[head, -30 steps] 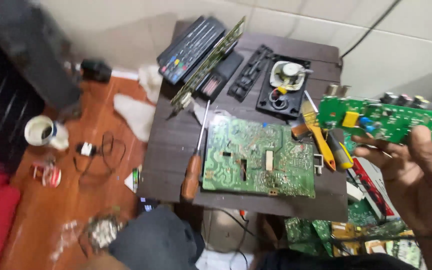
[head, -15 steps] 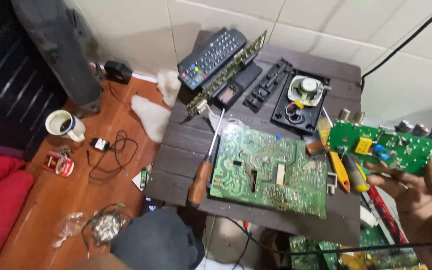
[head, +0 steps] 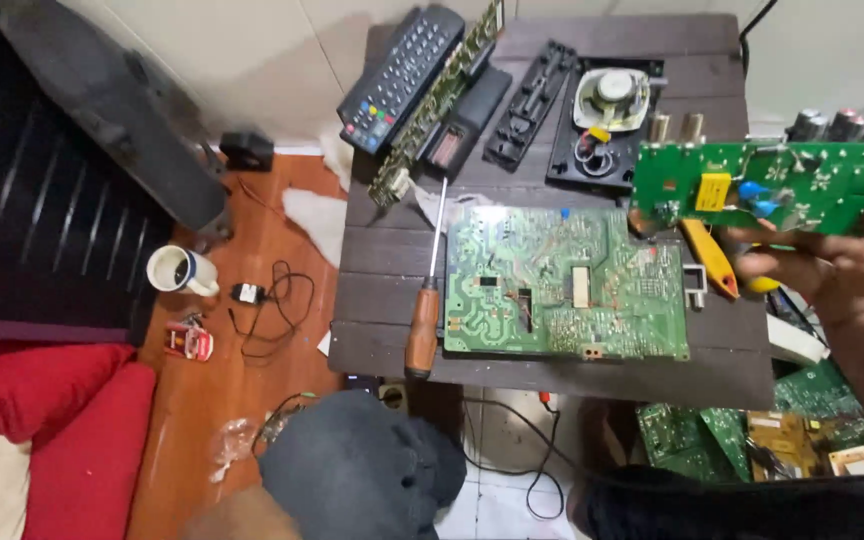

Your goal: A person is using a soldering iron to remove or attach components on a small circuit board while inspecting other electronic parts.

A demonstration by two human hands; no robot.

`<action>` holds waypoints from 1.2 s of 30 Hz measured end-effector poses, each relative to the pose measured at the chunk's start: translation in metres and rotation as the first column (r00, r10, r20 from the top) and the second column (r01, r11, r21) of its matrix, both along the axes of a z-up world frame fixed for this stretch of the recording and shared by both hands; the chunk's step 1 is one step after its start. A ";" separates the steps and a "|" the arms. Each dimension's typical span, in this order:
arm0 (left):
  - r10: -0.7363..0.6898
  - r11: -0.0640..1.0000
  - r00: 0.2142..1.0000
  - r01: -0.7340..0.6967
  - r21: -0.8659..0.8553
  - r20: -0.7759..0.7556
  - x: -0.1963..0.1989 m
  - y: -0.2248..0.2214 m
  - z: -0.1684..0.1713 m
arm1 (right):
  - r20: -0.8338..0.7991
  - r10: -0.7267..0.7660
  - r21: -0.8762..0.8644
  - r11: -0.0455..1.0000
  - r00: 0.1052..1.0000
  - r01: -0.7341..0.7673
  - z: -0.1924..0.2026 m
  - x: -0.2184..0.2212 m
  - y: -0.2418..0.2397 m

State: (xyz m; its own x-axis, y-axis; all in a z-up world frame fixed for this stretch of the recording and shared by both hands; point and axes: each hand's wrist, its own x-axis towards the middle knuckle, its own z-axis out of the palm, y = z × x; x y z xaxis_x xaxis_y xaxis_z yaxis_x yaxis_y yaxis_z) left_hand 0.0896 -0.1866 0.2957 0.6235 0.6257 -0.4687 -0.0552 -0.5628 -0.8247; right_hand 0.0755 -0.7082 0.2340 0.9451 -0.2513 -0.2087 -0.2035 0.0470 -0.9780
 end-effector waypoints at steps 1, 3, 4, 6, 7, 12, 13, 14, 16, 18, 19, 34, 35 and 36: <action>-0.004 1.000 1.000 0.005 -0.008 0.007 0.003 -0.005 0.002 | 0.078 0.029 0.018 0.999 0.997 -0.031 0.002 -0.003 0.000; -0.018 0.999 1.000 0.018 -0.026 0.017 0.009 -0.016 0.005 | 0.158 0.050 0.032 0.998 0.986 -0.056 0.012 -0.006 0.006; -0.026 0.999 0.999 0.027 -0.036 0.019 0.011 -0.021 0.006 | 0.087 -0.002 0.029 1.000 0.996 0.000 0.021 -0.007 0.014; -0.044 0.997 0.999 0.045 -0.058 0.027 0.016 -0.032 0.003 | 0.021 -0.062 0.018 0.998 0.998 0.062 0.023 -0.012 0.013; -0.046 0.997 0.999 0.048 -0.066 0.029 0.016 -0.036 0.005 | 0.164 0.010 0.051 0.999 0.986 -0.018 0.017 -0.014 0.008; -0.058 0.992 0.998 0.060 -0.110 0.027 0.009 -0.061 0.016 | 0.312 0.030 0.107 0.992 0.949 -0.067 0.037 -0.016 0.029; -0.148 0.843 0.939 0.284 -0.457 0.309 0.008 -0.070 0.024 | 0.296 0.009 0.103 0.994 0.955 -0.041 0.042 -0.016 0.034; -0.103 0.544 0.804 0.538 -0.643 0.586 0.007 -0.079 0.032 | 0.280 -0.013 0.098 0.995 0.960 -0.015 0.048 -0.016 0.040; 0.197 0.019 0.515 0.849 -0.529 0.834 0.023 -0.152 0.051 | 0.294 0.019 0.108 0.993 0.956 -0.053 0.042 -0.010 0.038; 0.606 -0.344 0.261 0.938 -0.048 0.751 0.037 -0.190 0.057 | 0.299 0.046 0.130 0.988 0.953 -0.088 0.040 -0.007 0.046; 0.578 -0.389 0.331 0.915 -0.105 0.746 0.045 -0.193 0.052 | 0.257 0.019 0.157 0.986 0.966 -0.061 0.043 -0.004 0.051; 0.447 -0.576 0.680 0.716 -0.395 0.582 0.066 -0.211 0.014 | 0.205 0.168 0.168 0.965 0.964 -0.204 0.032 0.019 0.072; 0.443 -0.559 0.666 0.728 -0.396 0.600 0.068 -0.211 0.013 | 0.209 0.142 0.167 0.970 0.967 -0.179 0.031 0.019 0.071; 0.443 -0.560 0.666 0.729 -0.394 0.600 0.067 -0.212 0.014 | 0.210 0.143 0.166 0.970 0.967 -0.179 0.033 0.019 0.071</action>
State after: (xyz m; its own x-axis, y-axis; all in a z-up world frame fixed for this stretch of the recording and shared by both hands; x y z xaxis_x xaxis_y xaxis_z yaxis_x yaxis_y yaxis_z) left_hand 0.1568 -0.3982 0.3100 0.7955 -0.4018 0.4536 -0.5797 -0.2868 0.7626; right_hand 0.0949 -0.6368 0.2669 0.9967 -0.0676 -0.0440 -0.0289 0.2102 -0.9772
